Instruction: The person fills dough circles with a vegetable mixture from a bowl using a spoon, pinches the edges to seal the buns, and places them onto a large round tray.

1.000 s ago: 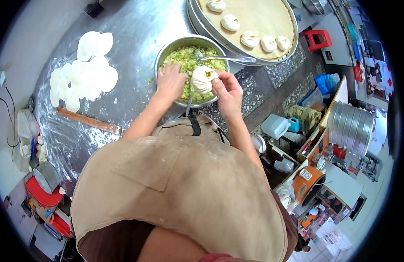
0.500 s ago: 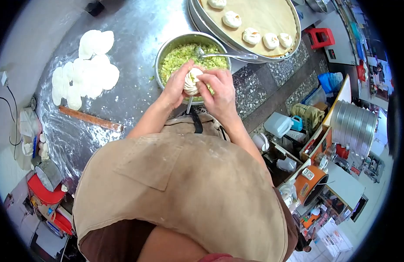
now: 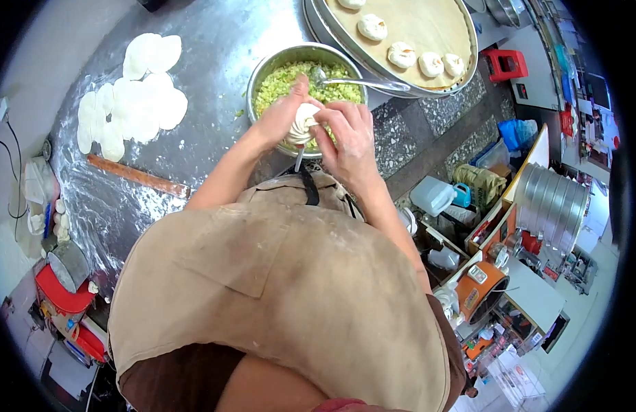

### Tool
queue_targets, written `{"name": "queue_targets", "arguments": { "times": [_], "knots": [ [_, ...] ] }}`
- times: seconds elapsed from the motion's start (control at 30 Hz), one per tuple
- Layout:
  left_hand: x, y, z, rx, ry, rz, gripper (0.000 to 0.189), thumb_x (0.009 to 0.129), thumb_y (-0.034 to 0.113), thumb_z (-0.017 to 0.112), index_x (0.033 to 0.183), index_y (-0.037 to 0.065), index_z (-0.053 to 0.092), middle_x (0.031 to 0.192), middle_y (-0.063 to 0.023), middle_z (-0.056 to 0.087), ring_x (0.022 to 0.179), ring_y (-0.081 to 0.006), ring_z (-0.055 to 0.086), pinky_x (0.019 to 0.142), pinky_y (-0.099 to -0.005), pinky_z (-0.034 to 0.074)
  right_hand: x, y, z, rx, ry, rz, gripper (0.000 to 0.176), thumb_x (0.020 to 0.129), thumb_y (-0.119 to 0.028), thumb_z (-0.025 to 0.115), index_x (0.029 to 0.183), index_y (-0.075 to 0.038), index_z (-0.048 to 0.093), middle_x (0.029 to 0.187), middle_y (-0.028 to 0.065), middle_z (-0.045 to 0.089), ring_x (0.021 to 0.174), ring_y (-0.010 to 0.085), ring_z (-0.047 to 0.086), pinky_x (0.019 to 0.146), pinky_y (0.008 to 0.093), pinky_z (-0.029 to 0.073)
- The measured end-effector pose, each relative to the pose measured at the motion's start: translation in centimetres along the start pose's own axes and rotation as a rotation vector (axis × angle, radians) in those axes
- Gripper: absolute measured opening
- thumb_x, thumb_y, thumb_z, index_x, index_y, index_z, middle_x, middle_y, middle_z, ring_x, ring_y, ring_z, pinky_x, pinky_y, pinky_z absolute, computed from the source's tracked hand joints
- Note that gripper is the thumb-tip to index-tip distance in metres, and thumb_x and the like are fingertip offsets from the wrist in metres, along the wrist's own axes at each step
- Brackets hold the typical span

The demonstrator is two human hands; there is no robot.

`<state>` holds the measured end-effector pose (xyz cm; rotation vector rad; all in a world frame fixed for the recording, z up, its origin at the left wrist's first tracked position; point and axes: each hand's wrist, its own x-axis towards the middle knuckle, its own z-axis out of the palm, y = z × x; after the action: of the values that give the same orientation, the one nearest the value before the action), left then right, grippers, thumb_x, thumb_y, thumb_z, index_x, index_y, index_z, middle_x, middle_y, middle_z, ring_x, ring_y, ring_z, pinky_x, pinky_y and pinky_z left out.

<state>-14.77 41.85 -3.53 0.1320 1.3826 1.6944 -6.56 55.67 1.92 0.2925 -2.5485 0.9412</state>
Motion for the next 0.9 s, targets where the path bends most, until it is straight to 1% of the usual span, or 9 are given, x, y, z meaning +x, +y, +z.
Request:
{"name": "queue_targets", "arguments": {
  "times": [0.03, 0.1, 0.13, 0.17, 0.23, 0.3, 0.47, 0.53, 0.9],
  "knots": [
    [-0.2, 0.0, 0.1, -0.001, 0.000, 0.003, 0.078, 0.089, 0.068, 0.023, 0.105, 0.002, 0.061, 0.079, -0.0077, 0.064, 0.063, -0.0141, 0.062, 0.056, -0.0245, 0.052, 0.3, 0.1, 0.0, 0.018, 0.003, -0.005, 0.018, 0.070, -0.004, 0.068, 0.086, -0.004, 0.059, 0.090, 0.0106, 0.058, 0.082, 0.0288, 0.053, 0.074, 0.0389, 0.042],
    [-1.5, 0.5, 1.0, -0.406, 0.033, 0.096, 0.082, 0.087, 0.071, 0.020, 0.113, 0.002, 0.056, 0.092, -0.0104, 0.064, 0.079, -0.0161, 0.064, 0.071, -0.0269, 0.053, 0.0, -0.4, 0.1, 0.119, 0.071, 0.106, 0.013, 0.073, -0.004, 0.066, 0.084, -0.004, 0.060, 0.090, 0.0104, 0.059, 0.083, 0.0283, 0.054, 0.077, 0.0384, 0.042],
    [-2.0, 0.7, 2.2, -0.521, 0.099, 0.138, 0.081, 0.088, 0.069, 0.018, 0.115, 0.001, 0.053, 0.099, -0.0132, 0.063, 0.091, -0.0186, 0.062, 0.082, -0.0304, 0.050, -0.1, -0.4, 0.1, 0.285, 0.069, 0.329, 0.011, 0.074, -0.004, 0.065, 0.083, -0.004, 0.060, 0.089, 0.0104, 0.059, 0.084, 0.0283, 0.054, 0.077, 0.0382, 0.042],
    [-1.6, 0.2, 2.6, -0.522, 0.098, 0.136, 0.081, 0.088, 0.069, 0.018, 0.115, 0.001, 0.053, 0.099, -0.0132, 0.063, 0.091, -0.0186, 0.062, 0.082, -0.0304, 0.050, -0.3, -0.5, 0.3, 0.452, 0.062, 0.555, 0.008, 0.075, -0.005, 0.064, 0.083, -0.003, 0.061, 0.088, 0.0104, 0.059, 0.086, 0.0283, 0.054, 0.078, 0.0380, 0.043],
    [-1.4, -1.1, 3.3, -0.719, 0.145, 0.246, 0.076, 0.092, 0.062, 0.015, 0.112, 0.000, 0.054, 0.104, -0.0139, 0.062, 0.095, -0.0214, 0.061, 0.088, -0.0354, 0.048, -0.6, -0.4, 0.7, 0.417, 0.041, 0.543, 0.007, 0.076, -0.006, 0.064, 0.081, -0.003, 0.061, 0.086, 0.0109, 0.059, 0.085, 0.0286, 0.054, 0.076, 0.0382, 0.043],
    [-1.6, -1.2, 3.2, -0.707, 0.172, 0.235, 0.073, 0.093, 0.060, 0.017, 0.109, -0.001, 0.054, 0.101, -0.0138, 0.062, 0.093, -0.0210, 0.061, 0.086, -0.0342, 0.049, -0.4, -0.4, 0.5, 0.029, 0.036, 0.188, 0.008, 0.076, -0.005, 0.064, 0.082, -0.003, 0.061, 0.086, 0.0116, 0.058, 0.084, 0.0293, 0.053, 0.074, 0.0386, 0.043],
    [-0.7, -1.0, 3.1, -0.708, 0.229, 0.227, 0.064, 0.096, 0.053, 0.023, 0.100, -0.001, 0.057, 0.092, -0.0122, 0.064, 0.086, -0.0195, 0.062, 0.080, -0.0304, 0.050, 0.2, -0.4, 0.8, 0.064, 0.130, 0.229, 0.015, 0.073, -0.004, 0.066, 0.087, -0.004, 0.059, 0.089, 0.0121, 0.056, 0.082, 0.0299, 0.052, 0.074, 0.0386, 0.042],
    [-0.8, -1.2, 2.7, -0.690, 0.204, 0.216, 0.063, 0.096, 0.053, 0.023, 0.098, 0.000, 0.057, 0.091, -0.0116, 0.064, 0.085, -0.0188, 0.062, 0.078, -0.0296, 0.051, 0.2, 0.0, 0.7, 0.040, -0.008, 0.018, 0.018, 0.071, -0.003, 0.066, 0.088, -0.004, 0.058, 0.088, 0.0126, 0.055, 0.082, 0.0305, 0.052, 0.074, 0.0393, 0.041],
    [-1.0, -0.8, 1.7, -0.698, -0.020, 0.081, 0.057, 0.096, 0.052, 0.028, 0.092, 0.003, 0.059, 0.085, -0.0076, 0.064, 0.075, -0.0152, 0.063, 0.068, -0.0285, 0.052, 0.7, -0.6, -0.8, -0.059, -0.140, -0.096, 0.022, 0.070, -0.002, 0.064, 0.089, -0.005, 0.055, 0.092, 0.0117, 0.054, 0.083, 0.0307, 0.051, 0.074, 0.0408, 0.041]
  ]
}}
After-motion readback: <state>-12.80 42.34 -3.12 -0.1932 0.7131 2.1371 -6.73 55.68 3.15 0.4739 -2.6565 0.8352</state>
